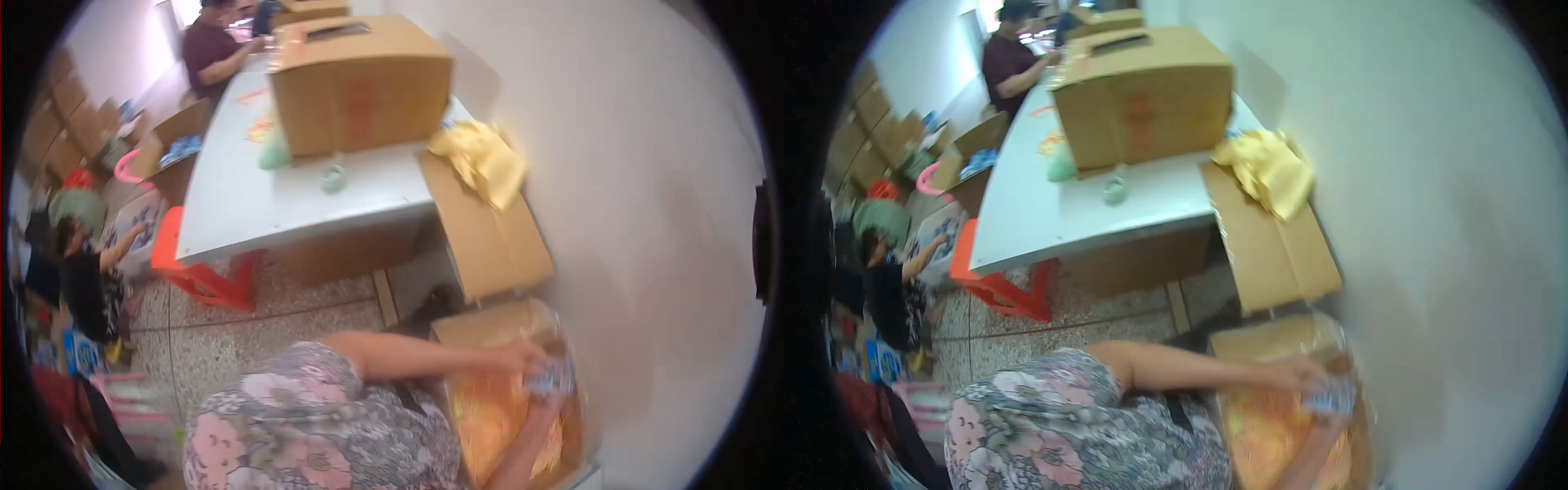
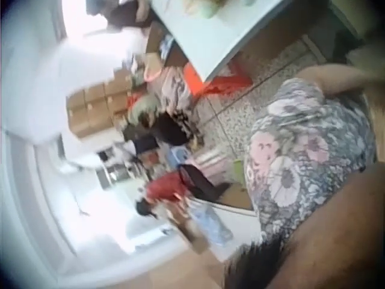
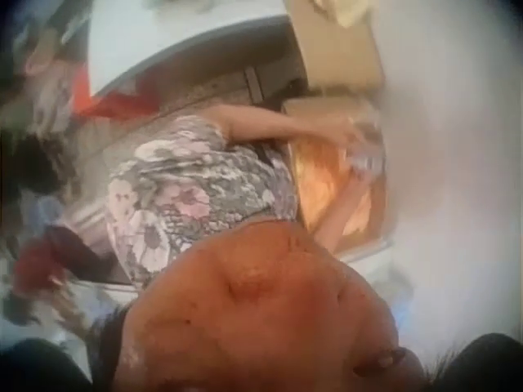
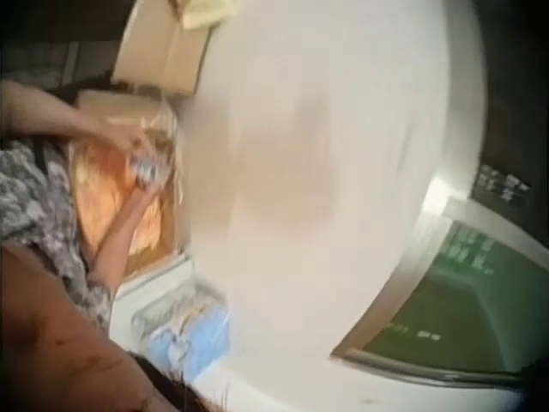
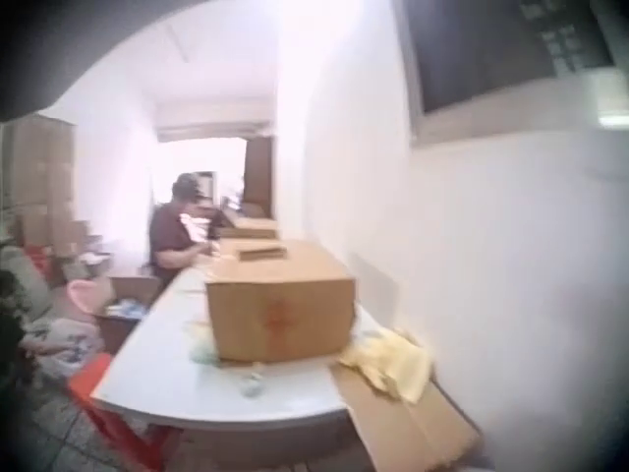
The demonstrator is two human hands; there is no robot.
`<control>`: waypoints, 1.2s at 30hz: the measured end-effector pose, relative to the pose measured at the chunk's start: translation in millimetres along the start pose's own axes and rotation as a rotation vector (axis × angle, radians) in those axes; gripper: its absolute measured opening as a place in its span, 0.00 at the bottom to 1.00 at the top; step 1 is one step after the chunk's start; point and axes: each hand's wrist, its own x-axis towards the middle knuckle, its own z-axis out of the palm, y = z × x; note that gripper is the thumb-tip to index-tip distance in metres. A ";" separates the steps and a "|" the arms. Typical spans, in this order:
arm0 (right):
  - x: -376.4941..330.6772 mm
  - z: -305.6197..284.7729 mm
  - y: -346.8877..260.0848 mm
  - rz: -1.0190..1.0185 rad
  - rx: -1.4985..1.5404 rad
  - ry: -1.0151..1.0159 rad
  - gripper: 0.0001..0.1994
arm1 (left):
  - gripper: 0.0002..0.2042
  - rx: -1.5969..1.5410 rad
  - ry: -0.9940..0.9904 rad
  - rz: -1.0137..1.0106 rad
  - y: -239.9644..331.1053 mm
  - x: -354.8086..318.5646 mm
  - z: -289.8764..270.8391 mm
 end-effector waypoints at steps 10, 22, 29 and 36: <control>-32.5 43.6 19.8 -0.740 -0.257 0.361 0.15 | 0.10 0.096 -0.460 0.054 8.1 -1.7 37.5; -38.8 -101.3 47.0 -1.220 -2.224 -0.275 0.19 | 0.06 0.075 -0.290 -0.023 12.0 -54.5 66.1; -62.7 -36.5 24.2 -0.976 -2.400 -0.467 0.16 | 0.07 -0.076 -0.144 0.075 0.7 -53.2 55.7; -106.1 56.7 -7.5 -0.967 -2.073 -0.468 0.17 | 0.06 -0.297 -0.041 -0.129 30.0 -57.0 66.2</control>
